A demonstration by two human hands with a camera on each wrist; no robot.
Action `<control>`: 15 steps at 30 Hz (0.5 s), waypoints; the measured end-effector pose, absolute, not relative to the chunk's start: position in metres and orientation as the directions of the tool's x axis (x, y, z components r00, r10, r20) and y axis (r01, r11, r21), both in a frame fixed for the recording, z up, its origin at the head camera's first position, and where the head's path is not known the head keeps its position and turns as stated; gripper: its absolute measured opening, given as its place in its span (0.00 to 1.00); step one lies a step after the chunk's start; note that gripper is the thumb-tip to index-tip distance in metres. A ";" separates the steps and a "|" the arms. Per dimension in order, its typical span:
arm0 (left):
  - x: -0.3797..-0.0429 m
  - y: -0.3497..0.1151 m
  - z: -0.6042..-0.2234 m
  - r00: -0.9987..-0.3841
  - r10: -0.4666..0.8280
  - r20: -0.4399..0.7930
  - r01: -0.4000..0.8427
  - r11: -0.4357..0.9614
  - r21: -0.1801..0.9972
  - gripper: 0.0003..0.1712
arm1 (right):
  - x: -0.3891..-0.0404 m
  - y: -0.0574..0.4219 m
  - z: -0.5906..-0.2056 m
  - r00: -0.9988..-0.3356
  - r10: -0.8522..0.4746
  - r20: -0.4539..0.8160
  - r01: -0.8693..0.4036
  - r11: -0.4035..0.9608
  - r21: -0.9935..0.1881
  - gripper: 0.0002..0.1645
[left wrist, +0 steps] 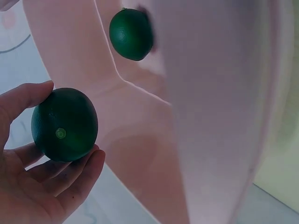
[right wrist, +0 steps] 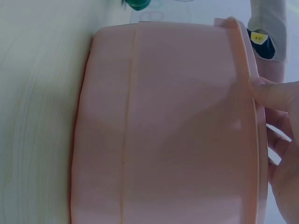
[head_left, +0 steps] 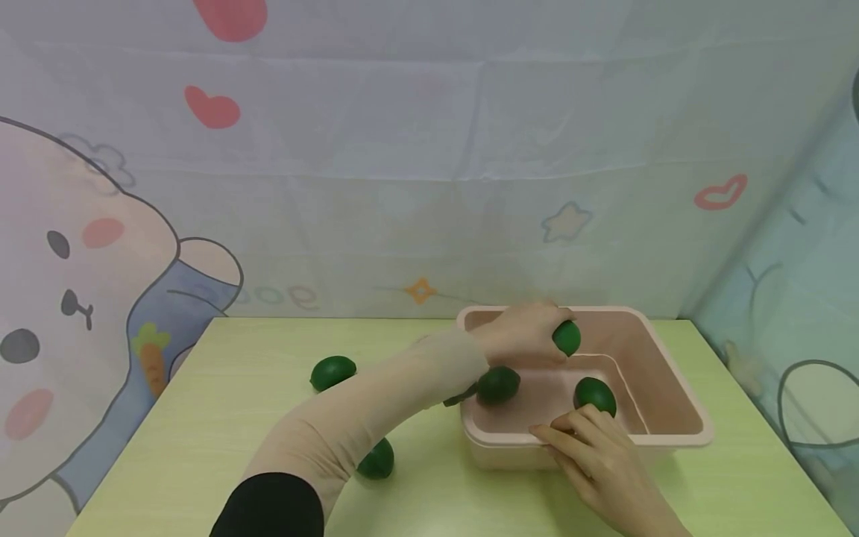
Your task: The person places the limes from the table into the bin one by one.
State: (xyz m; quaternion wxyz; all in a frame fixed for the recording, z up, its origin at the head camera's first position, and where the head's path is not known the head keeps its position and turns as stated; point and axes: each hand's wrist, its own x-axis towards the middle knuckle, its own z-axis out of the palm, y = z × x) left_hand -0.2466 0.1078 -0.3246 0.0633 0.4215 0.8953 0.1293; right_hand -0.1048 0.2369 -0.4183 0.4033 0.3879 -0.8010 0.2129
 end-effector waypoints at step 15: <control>-0.243 0.113 -0.322 -0.644 0.761 -0.078 0.718 0.636 0.284 0.28 | -0.105 0.236 -0.417 -0.370 -0.447 0.815 -0.798 0.601 -0.032 0.20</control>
